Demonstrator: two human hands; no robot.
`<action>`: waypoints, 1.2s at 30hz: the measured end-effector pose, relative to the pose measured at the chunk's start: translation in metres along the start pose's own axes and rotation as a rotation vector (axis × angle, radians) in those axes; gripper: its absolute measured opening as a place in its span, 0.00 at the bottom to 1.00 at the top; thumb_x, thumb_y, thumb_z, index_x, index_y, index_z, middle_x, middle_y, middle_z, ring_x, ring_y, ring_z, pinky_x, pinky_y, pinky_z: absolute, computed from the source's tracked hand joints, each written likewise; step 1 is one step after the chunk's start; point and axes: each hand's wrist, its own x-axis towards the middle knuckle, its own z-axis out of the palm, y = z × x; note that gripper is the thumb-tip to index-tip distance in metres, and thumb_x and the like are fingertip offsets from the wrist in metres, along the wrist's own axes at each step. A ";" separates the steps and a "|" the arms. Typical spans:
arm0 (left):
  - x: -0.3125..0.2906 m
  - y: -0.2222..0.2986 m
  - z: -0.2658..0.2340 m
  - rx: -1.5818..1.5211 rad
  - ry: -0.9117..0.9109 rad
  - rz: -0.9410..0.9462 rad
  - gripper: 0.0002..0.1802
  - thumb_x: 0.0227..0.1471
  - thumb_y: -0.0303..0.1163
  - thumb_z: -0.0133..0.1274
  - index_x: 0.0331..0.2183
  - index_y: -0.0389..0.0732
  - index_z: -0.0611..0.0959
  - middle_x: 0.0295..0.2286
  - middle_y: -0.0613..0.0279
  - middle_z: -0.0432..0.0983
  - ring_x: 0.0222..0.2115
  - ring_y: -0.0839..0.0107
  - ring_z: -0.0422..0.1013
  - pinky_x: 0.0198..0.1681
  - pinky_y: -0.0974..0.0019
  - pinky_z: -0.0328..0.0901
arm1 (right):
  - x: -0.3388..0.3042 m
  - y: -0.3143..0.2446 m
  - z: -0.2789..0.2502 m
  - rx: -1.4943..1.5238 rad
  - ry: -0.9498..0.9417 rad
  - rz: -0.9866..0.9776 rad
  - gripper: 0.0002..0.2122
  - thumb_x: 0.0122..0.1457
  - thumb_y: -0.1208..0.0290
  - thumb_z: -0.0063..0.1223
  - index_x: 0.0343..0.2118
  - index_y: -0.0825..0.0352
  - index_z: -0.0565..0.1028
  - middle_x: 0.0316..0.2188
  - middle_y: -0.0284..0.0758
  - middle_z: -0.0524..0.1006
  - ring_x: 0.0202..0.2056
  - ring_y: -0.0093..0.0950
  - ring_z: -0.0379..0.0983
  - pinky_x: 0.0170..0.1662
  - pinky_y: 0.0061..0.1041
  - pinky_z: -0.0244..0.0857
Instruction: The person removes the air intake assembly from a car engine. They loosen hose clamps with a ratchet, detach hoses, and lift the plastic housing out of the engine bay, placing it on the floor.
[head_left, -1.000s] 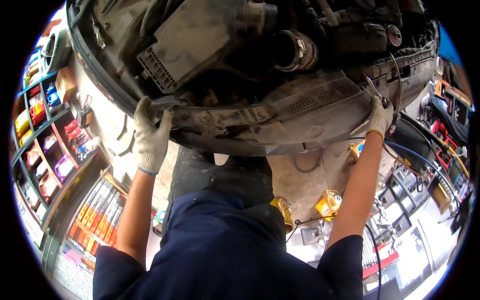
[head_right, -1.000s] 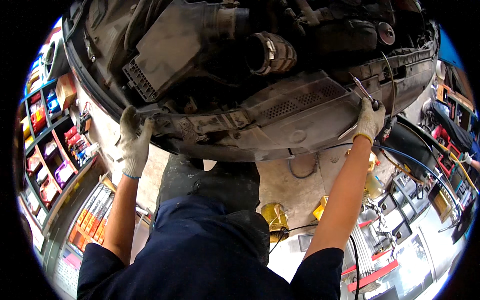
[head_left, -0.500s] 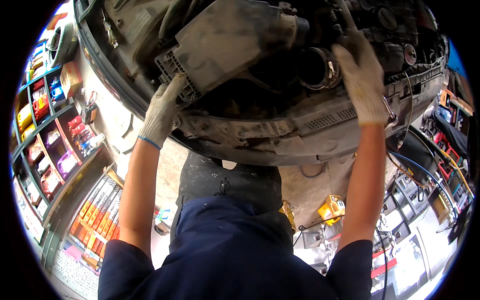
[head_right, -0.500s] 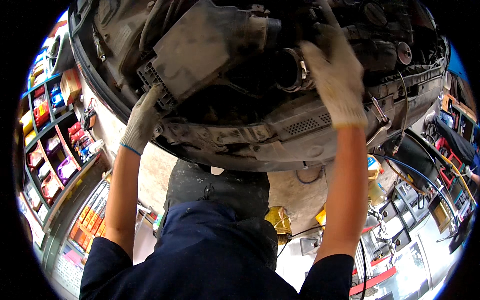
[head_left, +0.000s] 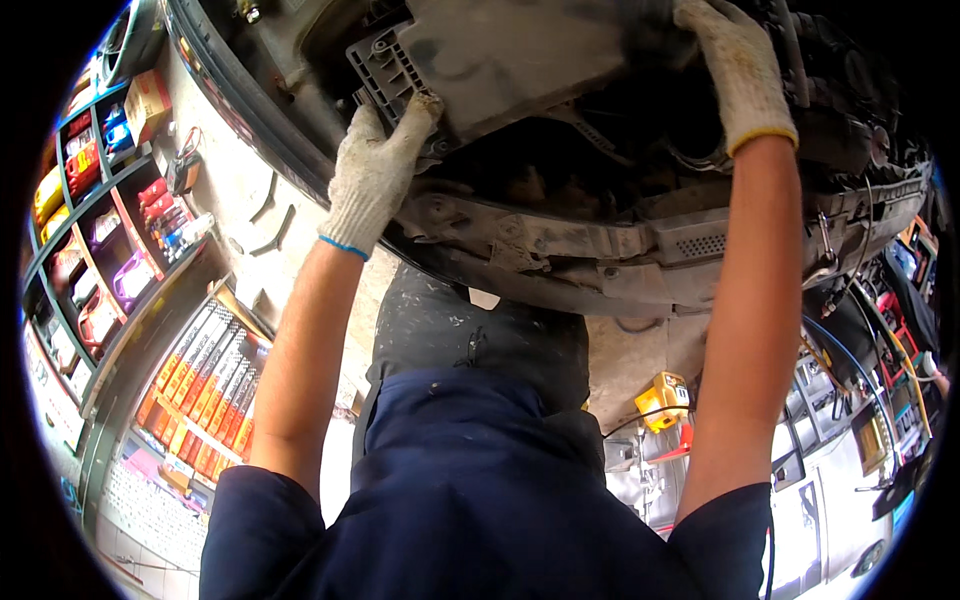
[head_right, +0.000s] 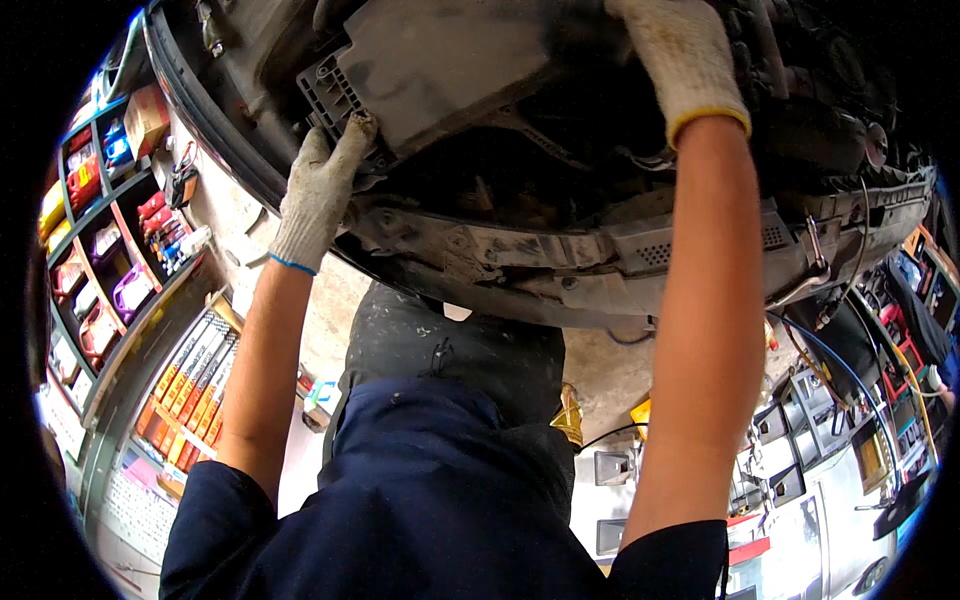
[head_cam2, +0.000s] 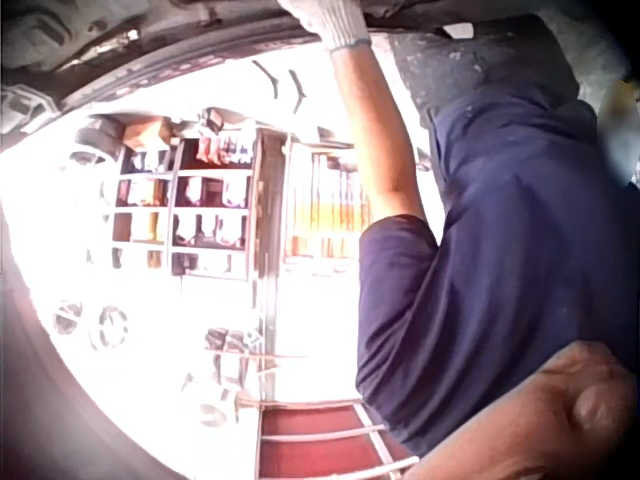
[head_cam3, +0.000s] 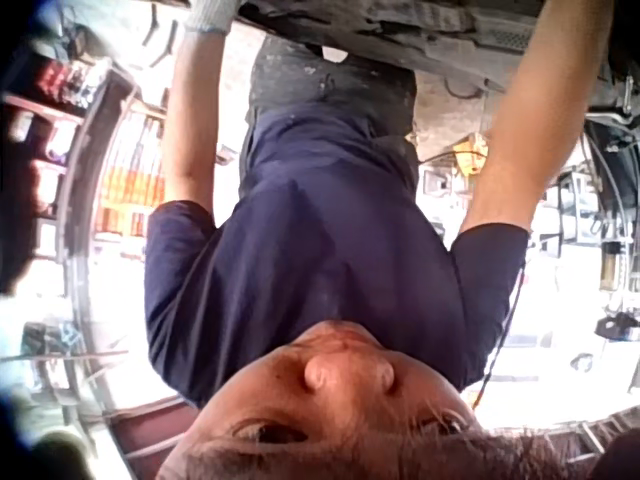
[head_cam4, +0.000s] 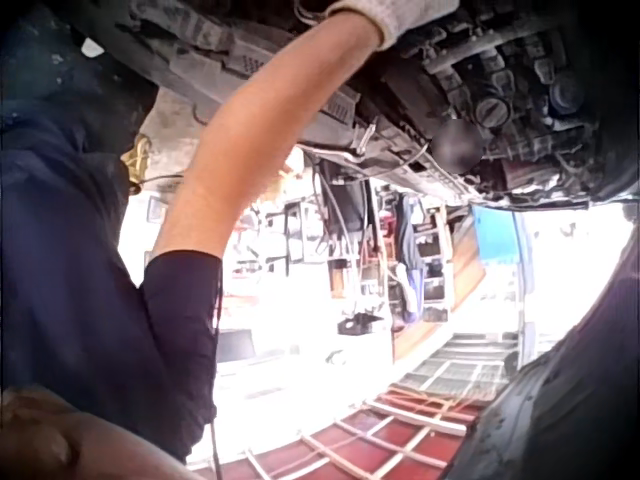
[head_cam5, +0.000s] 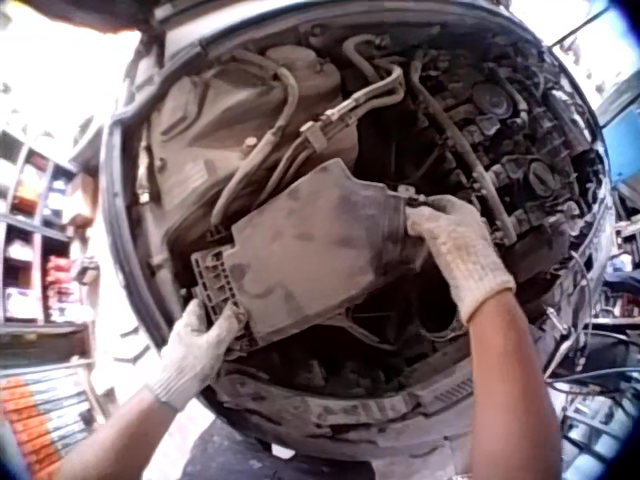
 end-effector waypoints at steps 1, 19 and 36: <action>0.002 -0.006 0.000 -0.059 0.027 0.046 0.37 0.60 0.55 0.60 0.53 0.30 0.76 0.45 0.50 0.80 0.45 0.67 0.76 0.49 0.64 0.71 | -0.002 0.002 -0.001 0.020 0.008 -0.003 0.32 0.65 0.46 0.55 0.65 0.62 0.69 0.60 0.43 0.77 0.61 0.38 0.73 0.63 0.38 0.65; 0.014 0.019 -0.013 -0.398 -0.209 0.190 0.48 0.58 0.57 0.61 0.67 0.37 0.65 0.60 0.51 0.69 0.65 0.55 0.61 0.67 0.47 0.59 | -0.008 0.046 -0.043 0.307 -0.076 -0.013 0.34 0.64 0.47 0.56 0.67 0.62 0.67 0.62 0.44 0.74 0.63 0.38 0.70 0.65 0.36 0.62; 0.052 0.045 -0.031 -0.706 -0.787 0.347 0.33 0.62 0.50 0.60 0.62 0.44 0.75 0.60 0.54 0.72 0.61 0.53 0.68 0.62 0.35 0.67 | -0.006 0.049 -0.049 0.319 -0.101 0.005 0.36 0.63 0.47 0.58 0.70 0.62 0.64 0.64 0.44 0.72 0.65 0.38 0.68 0.68 0.33 0.58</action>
